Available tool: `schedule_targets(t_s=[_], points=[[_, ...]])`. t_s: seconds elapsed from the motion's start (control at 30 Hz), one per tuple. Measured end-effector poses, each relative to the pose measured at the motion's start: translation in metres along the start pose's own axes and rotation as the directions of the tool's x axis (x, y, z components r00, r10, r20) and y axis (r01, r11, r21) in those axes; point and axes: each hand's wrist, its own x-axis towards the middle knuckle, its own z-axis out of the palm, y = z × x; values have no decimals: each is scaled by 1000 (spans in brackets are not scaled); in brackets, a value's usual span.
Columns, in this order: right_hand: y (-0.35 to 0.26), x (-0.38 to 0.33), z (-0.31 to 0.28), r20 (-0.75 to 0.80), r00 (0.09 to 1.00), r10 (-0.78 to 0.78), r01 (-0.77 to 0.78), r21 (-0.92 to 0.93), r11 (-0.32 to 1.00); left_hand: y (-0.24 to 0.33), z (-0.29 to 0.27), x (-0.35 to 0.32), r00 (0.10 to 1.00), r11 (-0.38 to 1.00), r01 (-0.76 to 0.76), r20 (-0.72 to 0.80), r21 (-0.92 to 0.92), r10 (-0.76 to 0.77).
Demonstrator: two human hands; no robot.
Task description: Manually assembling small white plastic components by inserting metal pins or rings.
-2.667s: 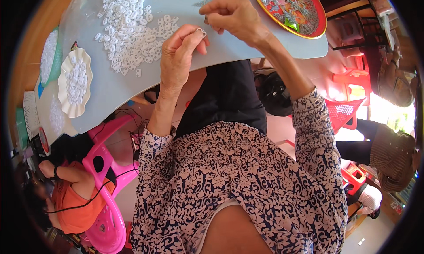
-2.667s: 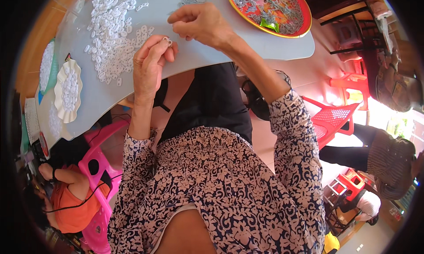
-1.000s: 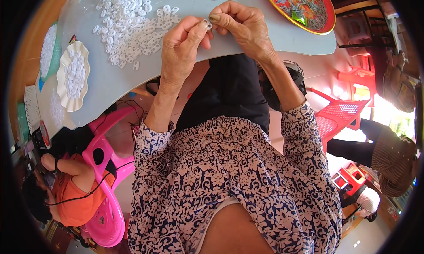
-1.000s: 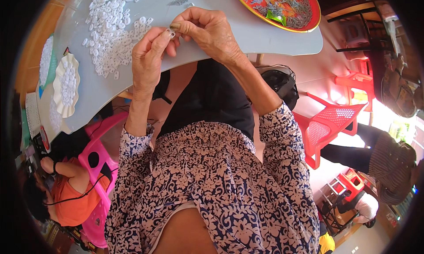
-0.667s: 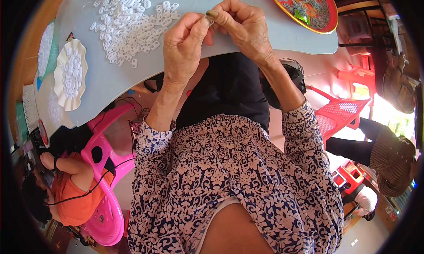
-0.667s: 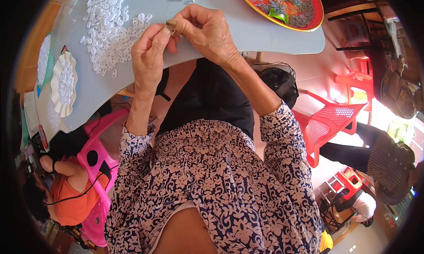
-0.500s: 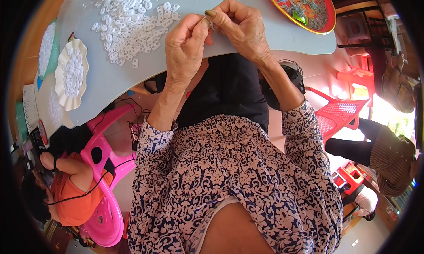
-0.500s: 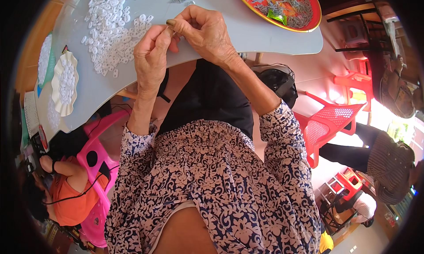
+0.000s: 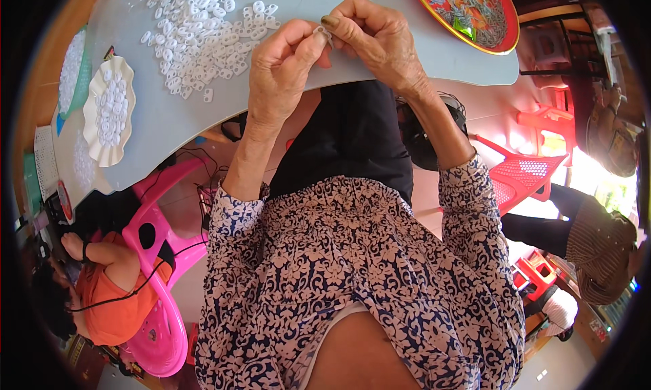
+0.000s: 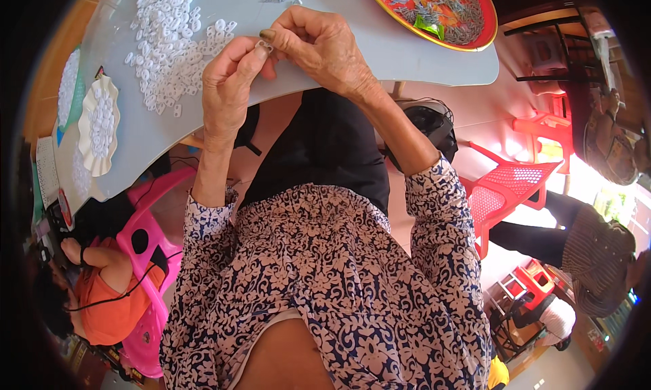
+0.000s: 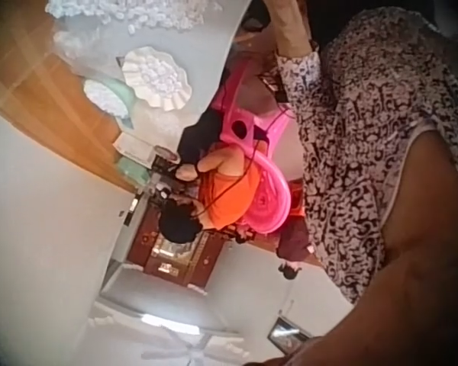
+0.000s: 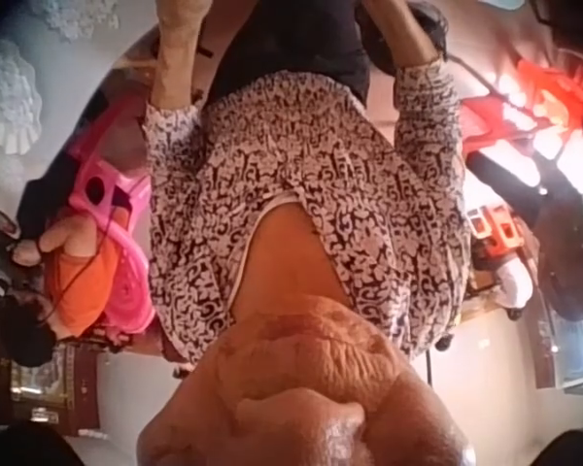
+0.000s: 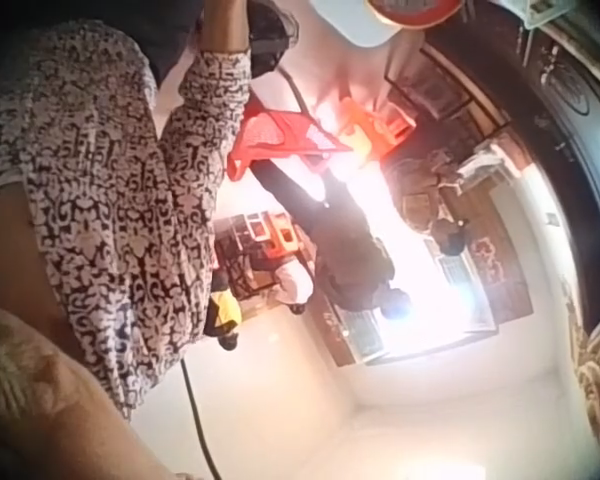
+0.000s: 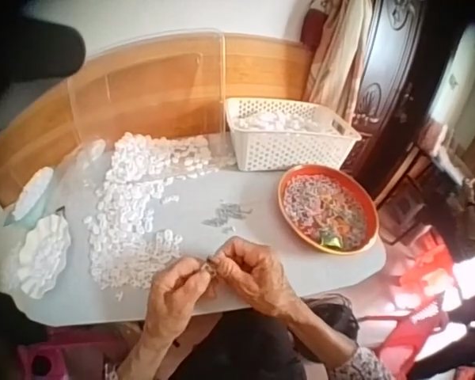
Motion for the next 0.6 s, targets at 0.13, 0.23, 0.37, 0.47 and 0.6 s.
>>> schedule_targets(t_s=[0.13, 0.23, 0.37, 0.47, 0.6], points=[[0, 0, 4, -63, 998, -10, 11, 13, 1000, 4, 5, 1, 999, 997, -26, -33, 79, 28], [1, 1, 4, -72, 997, -32, 31, -14, 999, 1, 5, 1, 998, 996, -39, -53, 81, 43], [-4, 2, -1, -31, 996, 82, -80, 56, 995, 4, 3, 1, 999, 999, -20, -44, 33, 22], [-7, -1, 2, -41, 996, 76, -69, 136, 988, 2, 2, 0, 999, 1000, -16, -41, -6, 16], [3, -3, 1, -26, 999, -26, 28, 104, 994, 1, 2, 1, 999, 999, -44, -14, -31, 44]])
